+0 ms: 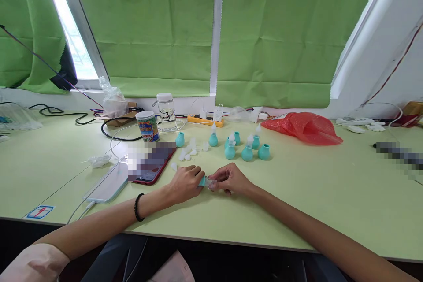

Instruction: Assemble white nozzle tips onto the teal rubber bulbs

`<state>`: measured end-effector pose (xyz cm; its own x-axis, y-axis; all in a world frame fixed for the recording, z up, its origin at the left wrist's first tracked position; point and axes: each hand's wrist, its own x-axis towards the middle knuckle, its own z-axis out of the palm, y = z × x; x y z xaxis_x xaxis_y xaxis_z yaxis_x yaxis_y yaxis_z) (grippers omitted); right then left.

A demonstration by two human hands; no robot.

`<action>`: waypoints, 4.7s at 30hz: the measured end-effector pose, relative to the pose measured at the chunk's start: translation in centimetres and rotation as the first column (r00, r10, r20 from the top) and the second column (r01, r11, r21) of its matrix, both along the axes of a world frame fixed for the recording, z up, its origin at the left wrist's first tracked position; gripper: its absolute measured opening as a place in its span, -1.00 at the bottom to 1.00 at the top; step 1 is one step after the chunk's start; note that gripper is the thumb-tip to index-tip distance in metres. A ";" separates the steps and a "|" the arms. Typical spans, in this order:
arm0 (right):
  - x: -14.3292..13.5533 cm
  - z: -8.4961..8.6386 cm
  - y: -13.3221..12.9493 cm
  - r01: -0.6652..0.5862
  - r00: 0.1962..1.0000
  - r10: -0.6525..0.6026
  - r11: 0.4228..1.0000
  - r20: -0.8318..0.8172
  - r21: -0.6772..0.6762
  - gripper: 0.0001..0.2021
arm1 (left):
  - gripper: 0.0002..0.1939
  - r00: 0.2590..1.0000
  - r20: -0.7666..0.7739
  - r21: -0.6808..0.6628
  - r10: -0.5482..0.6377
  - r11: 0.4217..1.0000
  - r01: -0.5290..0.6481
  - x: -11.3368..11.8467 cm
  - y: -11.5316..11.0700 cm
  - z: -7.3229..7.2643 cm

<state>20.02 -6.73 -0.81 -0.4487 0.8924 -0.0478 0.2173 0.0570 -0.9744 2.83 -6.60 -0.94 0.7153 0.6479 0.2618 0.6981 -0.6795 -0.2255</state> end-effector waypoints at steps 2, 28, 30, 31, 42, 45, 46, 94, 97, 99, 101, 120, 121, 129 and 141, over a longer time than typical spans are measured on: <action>0.1 0.1 0.0 -0.007 1.000 0.007 1.000 0.006 -0.027 -0.73 | -0.85 1.000 -0.009 0.014 -0.021 1.000 0.022 0.0 -0.1 0.0; -0.7 -0.8 -0.2 0.128 0.991 -0.120 0.829 -0.050 0.545 -0.90 | -0.62 0.767 0.631 -0.284 -0.114 0.886 0.366 -1.1 1.6 2.8; -0.9 -1.0 -0.6 0.081 0.994 -0.109 0.828 0.017 0.555 -0.82 | -0.62 0.773 0.629 -0.328 -0.086 0.872 0.364 -1.0 1.7 2.4; -1.0 -1.0 -0.7 0.076 0.992 -0.117 0.825 0.039 0.560 -0.78 | -0.62 0.760 0.647 -0.334 -0.069 0.870 0.364 -0.9 1.6 2.2; -0.9 -1.1 -0.5 0.114 0.960 -0.260 0.709 0.108 0.696 -0.71 | -0.59 0.629 0.776 -0.297 -0.043 0.855 0.425 -1.4 1.4 3.7; -0.7 -1.1 -0.3 0.154 0.953 -0.292 0.693 0.079 0.704 -0.72 | -0.73 0.776 0.629 -0.286 -0.046 0.914 0.287 -2.9 3.2 5.0; -0.6 -1.1 -0.3 0.155 0.954 -0.291 0.693 0.077 0.704 -0.72 | -0.76 0.850 0.525 -0.279 -0.046 0.934 0.223 -3.4 3.8 5.1; -0.4 -1.0 -0.2 0.220 0.894 -0.426 0.685 0.137 0.695 -0.89 | -0.61 0.442 0.761 -0.645 0.475 0.477 0.597 -2.6 5.1 1.4; -0.5 -1.0 -0.3 0.211 0.883 -0.444 0.670 0.156 0.712 -0.89 | -0.60 0.441 0.733 -0.668 0.518 0.425 0.611 -2.7 5.2 1.1; -0.5 -1.1 -0.3 0.205 0.876 -0.454 0.655 0.162 0.728 -0.89 | -0.59 0.456 0.716 -0.679 0.528 0.376 0.630 -2.7 5.2 1.1; -0.4 -1.1 -0.3 0.200 0.871 -0.464 0.638 0.164 0.743 -0.89 | -0.56 0.477 0.704 -0.687 0.526 0.334 0.646 -2.6 5.1 1.2; 0.2 -1.2 -0.3 0.000 0.924 -0.273 0.698 0.267 0.716 -0.85 | -0.69 0.623 0.697 -0.716 0.355 0.381 0.585 -2.9 4.6 1.0; 0.1 -1.2 -0.4 0.001 0.927 -0.268 0.702 0.264 0.712 -0.86 | -0.69 0.620 0.701 -0.713 0.353 0.385 0.586 -2.9 4.6 1.0; -0.2 -1.2 -0.7 -0.005 0.933 -0.249 0.714 0.261 0.700 -0.87 | -0.68 0.598 0.699 -0.714 0.392 0.344 0.610 -2.8 4.4 1.1; -0.2 -1.1 -0.7 -0.044 0.921 -0.255 0.683 0.295 0.729 -0.92 | -0.67 0.622 0.695 -0.719 0.360 0.384 0.580 -2.8 4.4 1.0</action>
